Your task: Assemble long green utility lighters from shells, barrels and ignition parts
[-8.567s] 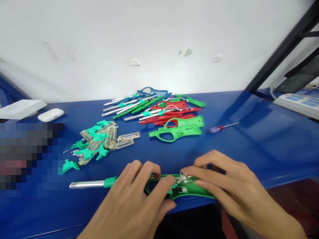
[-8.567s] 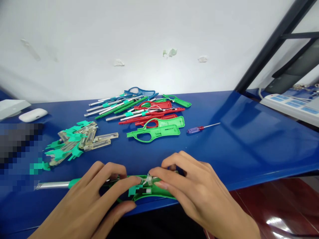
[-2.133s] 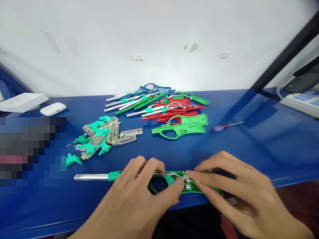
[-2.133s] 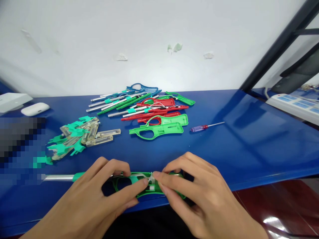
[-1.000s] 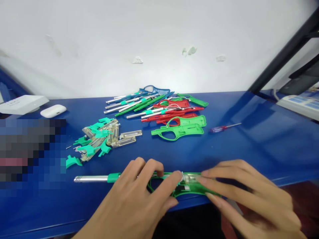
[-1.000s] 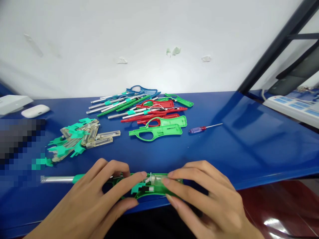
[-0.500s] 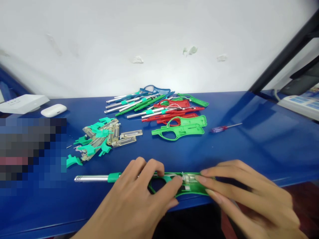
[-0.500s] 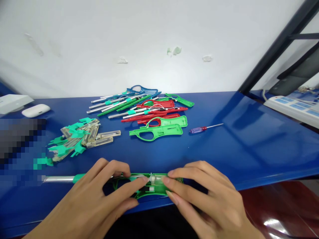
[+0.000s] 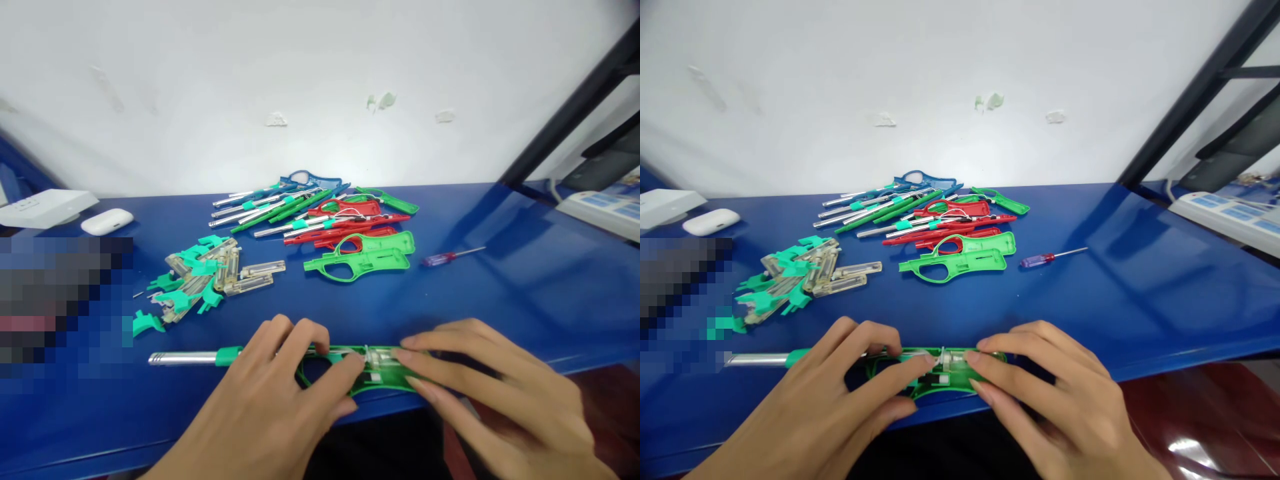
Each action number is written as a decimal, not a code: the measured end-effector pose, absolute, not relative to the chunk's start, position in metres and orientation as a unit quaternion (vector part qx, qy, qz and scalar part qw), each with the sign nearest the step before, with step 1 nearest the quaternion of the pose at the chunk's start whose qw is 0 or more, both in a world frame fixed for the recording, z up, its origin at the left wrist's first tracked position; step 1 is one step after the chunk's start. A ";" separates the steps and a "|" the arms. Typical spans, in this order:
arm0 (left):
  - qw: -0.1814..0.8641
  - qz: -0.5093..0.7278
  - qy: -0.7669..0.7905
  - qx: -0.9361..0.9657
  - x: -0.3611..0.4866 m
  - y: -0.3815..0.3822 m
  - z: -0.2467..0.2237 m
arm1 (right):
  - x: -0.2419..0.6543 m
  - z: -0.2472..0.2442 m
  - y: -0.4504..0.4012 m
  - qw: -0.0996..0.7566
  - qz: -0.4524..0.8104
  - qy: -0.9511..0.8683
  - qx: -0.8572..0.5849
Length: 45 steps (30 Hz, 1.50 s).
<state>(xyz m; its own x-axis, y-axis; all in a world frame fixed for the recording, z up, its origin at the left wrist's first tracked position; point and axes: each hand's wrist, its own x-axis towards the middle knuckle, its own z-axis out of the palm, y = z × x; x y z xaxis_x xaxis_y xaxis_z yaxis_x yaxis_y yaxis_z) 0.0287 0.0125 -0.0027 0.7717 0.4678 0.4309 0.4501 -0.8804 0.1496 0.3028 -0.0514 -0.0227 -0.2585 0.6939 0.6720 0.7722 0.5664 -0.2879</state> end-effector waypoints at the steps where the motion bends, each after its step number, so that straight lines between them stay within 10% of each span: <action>1: 0.016 0.234 0.239 0.942 0.029 0.013 -0.003 | 0.302 -0.023 -0.051 0.397 -0.045 -0.787 -0.470; 45: -0.002 0.201 0.253 0.946 0.025 0.010 -0.009 | 0.305 -0.014 -0.048 0.366 0.019 -0.798 -0.479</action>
